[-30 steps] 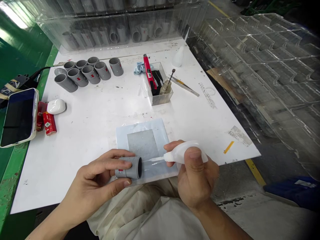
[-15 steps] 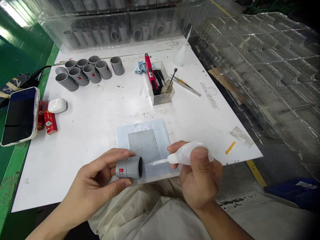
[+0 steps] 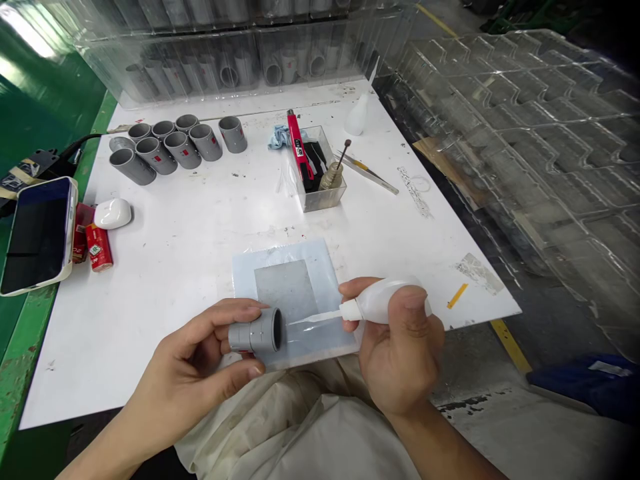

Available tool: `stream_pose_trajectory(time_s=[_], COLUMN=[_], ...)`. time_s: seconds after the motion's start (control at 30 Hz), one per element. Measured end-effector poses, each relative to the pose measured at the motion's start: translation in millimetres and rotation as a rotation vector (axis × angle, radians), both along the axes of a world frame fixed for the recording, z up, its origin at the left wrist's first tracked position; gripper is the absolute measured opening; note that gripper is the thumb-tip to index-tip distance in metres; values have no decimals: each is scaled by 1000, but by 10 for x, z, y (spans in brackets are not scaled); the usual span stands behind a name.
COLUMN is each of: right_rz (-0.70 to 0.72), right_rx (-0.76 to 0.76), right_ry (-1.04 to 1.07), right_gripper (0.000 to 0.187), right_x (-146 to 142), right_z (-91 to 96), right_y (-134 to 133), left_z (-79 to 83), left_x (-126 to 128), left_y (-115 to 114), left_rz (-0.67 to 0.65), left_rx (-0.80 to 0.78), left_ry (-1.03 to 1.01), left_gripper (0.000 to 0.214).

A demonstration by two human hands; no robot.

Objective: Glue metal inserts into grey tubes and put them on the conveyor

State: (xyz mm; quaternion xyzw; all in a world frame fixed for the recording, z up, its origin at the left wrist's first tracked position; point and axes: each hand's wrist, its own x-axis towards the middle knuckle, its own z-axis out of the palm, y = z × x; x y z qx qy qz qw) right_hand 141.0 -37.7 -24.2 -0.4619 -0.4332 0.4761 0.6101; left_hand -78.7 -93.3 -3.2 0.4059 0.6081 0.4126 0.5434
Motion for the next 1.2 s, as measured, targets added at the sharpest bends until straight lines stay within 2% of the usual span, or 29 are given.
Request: stream_pose_trajectory(time_s=[0.23,0.43,0.67,1.2], right_rz=[62,48,64,95], right_rx=[26,1,-77,-92], right_ry=[41,21,41,-13], right_gripper=[42,42,43,42], right_x=[-17,-19,-23,2], right_z=[-24,-14,16,-1], right_y=[8,-1,-17,-30], left_z=[-17,-30,-91,-99], left_x=[-28,-41,-121,-163], left_y=[10,14,44,33], left_rz=[-37,-78,-217,-255], left_rx=[33,64,177,209], left_ry=[-19,-19,-3,110], left_gripper=[25,24,34,36])
